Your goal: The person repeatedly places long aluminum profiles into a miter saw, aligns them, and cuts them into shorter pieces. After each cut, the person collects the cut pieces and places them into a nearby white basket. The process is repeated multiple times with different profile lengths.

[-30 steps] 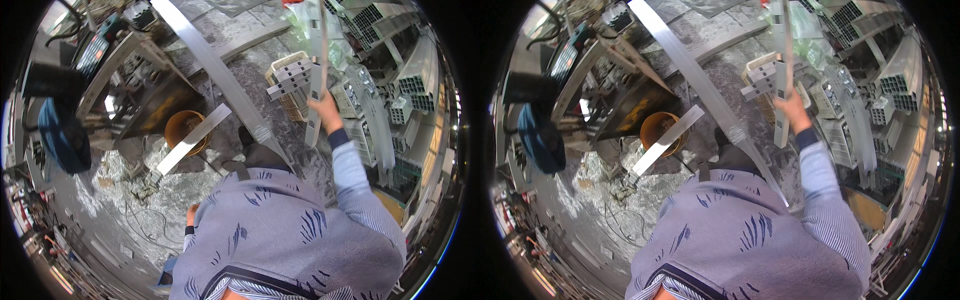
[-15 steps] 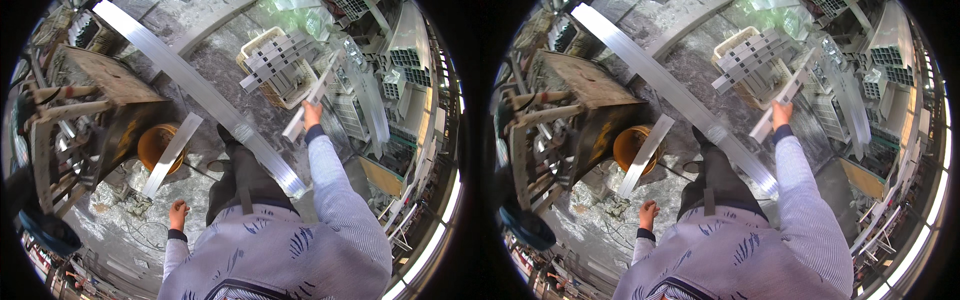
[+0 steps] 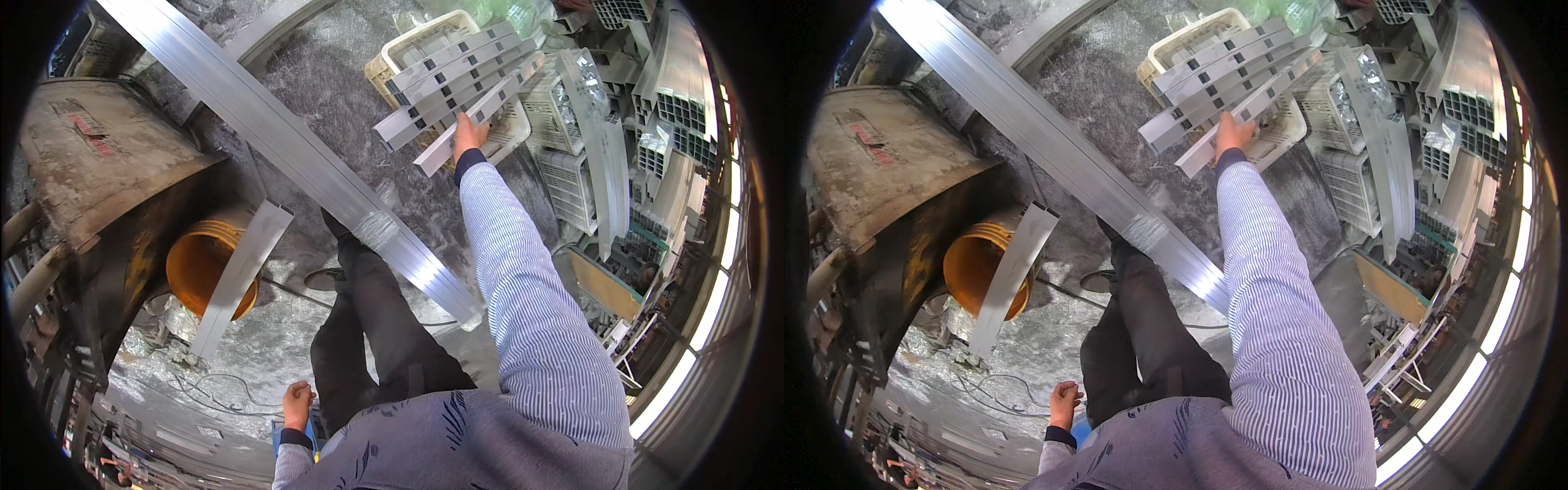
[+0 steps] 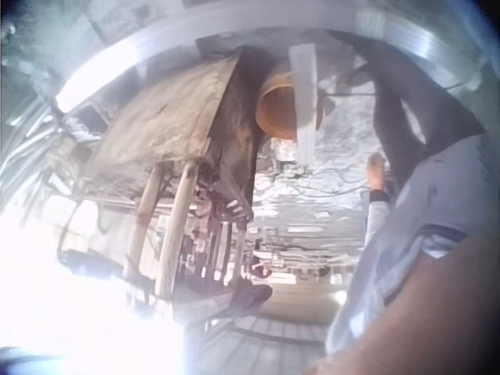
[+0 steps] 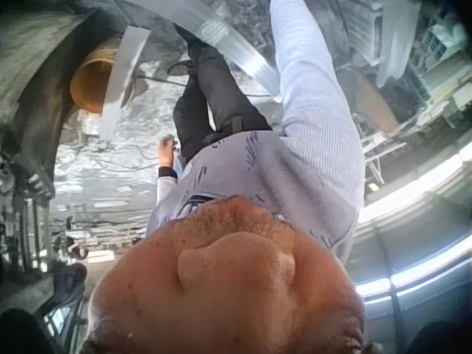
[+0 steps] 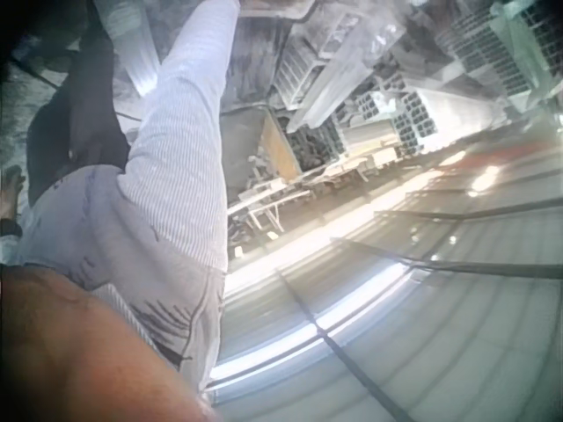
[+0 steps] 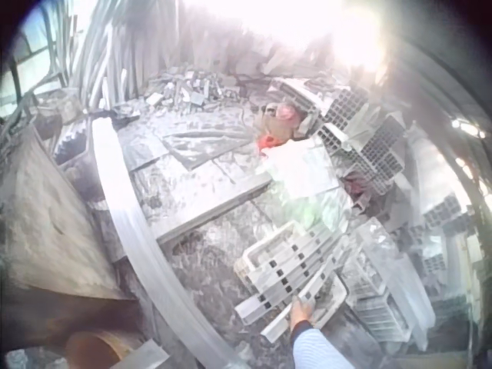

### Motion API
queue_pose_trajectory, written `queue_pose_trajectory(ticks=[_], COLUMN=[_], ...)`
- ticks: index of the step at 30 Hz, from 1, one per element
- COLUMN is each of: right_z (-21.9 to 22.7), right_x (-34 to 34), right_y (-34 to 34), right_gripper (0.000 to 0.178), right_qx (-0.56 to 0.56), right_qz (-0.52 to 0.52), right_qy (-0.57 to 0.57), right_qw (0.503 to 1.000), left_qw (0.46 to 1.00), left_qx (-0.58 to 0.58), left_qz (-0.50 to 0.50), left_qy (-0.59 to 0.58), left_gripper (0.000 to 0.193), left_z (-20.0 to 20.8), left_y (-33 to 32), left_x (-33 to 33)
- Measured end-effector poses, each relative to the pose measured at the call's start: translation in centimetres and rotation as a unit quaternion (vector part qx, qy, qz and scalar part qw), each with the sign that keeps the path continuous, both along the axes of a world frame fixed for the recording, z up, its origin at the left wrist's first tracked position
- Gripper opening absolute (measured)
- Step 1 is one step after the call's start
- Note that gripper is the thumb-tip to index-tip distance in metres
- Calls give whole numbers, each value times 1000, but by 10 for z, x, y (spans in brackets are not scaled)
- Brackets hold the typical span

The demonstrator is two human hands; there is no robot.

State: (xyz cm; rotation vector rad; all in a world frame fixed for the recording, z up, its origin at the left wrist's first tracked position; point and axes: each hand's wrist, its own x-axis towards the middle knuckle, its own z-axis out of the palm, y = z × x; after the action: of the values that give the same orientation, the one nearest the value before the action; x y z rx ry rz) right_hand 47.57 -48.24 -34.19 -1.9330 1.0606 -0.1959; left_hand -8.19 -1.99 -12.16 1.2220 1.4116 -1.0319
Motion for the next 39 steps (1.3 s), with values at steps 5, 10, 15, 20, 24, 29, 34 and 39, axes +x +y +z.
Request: queue_pose_trajectory(ticks=[5,10,15,20,24,29,34,39], right_z=[-18,-39,-51,-54,-46,-18,7,-19], right_x=[12,19,24,14,-24,-108,-138,-91], right_y=[15,4,-22,-35,8,154,293,350], right_gripper=[80,86,72,55,36,34,48,69], right_qx=[-60,-43,148,114,71,37,76,116], right_qz=[6,55,66,86,37,374,570,725], right_qy=[37,38,65,86,58,57,19,163], right_qw=[997,997,985,986,995,925,818,660], left_qw=[999,999,999,994,992,989,994,990], left_qx=[-17,-8,3,44,65,104,85,85], left_qz=[17,-6,-12,-51,-45,-72,6,32], left_qy=[-21,-38,-41,-84,-98,-80,-73,-106], left_gripper=[22,18,18,20,20,21,22,23], left_z=[-15,-28,-35,-34,-26,-21,-16,-14], left_y=[-11,-23,-33,-47,-62,-79,-89,-101], left_x=[-4,-10,-21,-24,-21,-14,-17,-32])
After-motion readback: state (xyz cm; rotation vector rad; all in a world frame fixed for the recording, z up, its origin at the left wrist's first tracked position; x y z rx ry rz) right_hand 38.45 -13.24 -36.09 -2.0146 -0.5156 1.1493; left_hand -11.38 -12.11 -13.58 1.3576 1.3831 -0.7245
